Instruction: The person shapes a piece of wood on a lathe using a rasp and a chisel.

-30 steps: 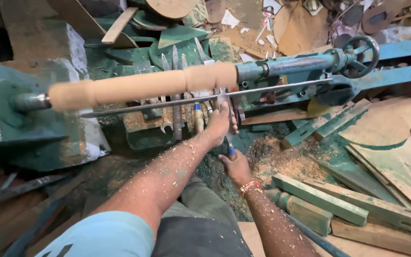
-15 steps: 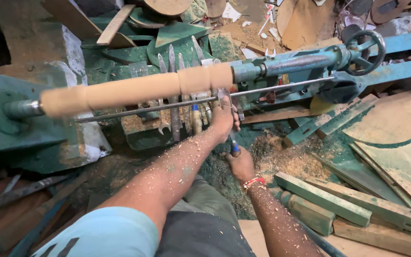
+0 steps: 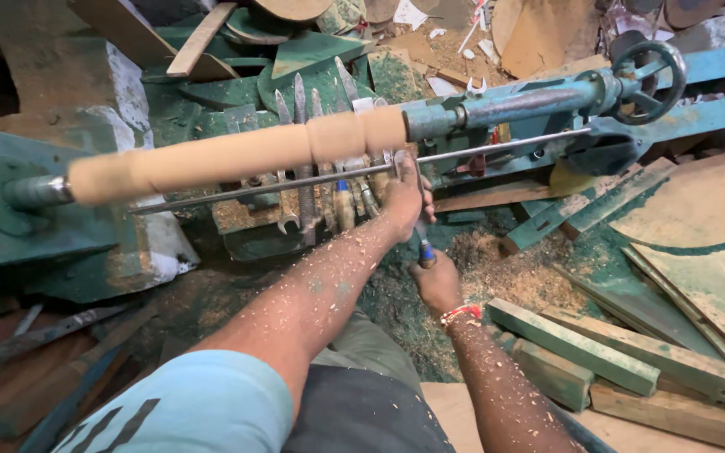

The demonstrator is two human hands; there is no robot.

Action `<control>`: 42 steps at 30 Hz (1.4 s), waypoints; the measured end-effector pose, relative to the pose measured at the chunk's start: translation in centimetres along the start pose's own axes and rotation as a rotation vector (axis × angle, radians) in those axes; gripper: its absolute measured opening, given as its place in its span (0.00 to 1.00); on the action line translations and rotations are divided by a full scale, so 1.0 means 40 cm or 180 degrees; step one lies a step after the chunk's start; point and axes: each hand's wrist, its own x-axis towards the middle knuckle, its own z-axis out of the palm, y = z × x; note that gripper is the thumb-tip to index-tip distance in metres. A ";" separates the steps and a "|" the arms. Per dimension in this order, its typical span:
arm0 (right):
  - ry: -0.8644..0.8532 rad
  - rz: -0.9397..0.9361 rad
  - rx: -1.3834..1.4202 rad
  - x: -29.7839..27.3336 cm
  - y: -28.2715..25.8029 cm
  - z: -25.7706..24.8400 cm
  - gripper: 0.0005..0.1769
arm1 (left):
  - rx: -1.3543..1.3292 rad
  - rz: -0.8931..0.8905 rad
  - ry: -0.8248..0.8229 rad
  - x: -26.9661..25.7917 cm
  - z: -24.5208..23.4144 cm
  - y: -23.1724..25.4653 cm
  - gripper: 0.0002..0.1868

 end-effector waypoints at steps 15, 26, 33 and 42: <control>0.0009 -0.0268 -0.0509 -0.028 0.002 0.124 0.16 | 0.0174 -0.0111 0.0031 -0.046 -0.114 0.045 0.36; -0.0113 -0.0012 -0.0376 -0.030 0.003 0.146 0.15 | 0.0148 -0.0068 0.0149 -0.058 -0.122 0.061 0.34; -0.0144 0.0205 -0.0232 -0.018 0.003 0.117 0.16 | 0.0255 -0.0099 0.0144 -0.057 -0.089 0.054 0.34; -0.0078 0.0158 -0.0320 0.007 0.020 0.068 0.16 | 0.0110 -0.0042 -0.0053 -0.049 -0.038 0.041 0.32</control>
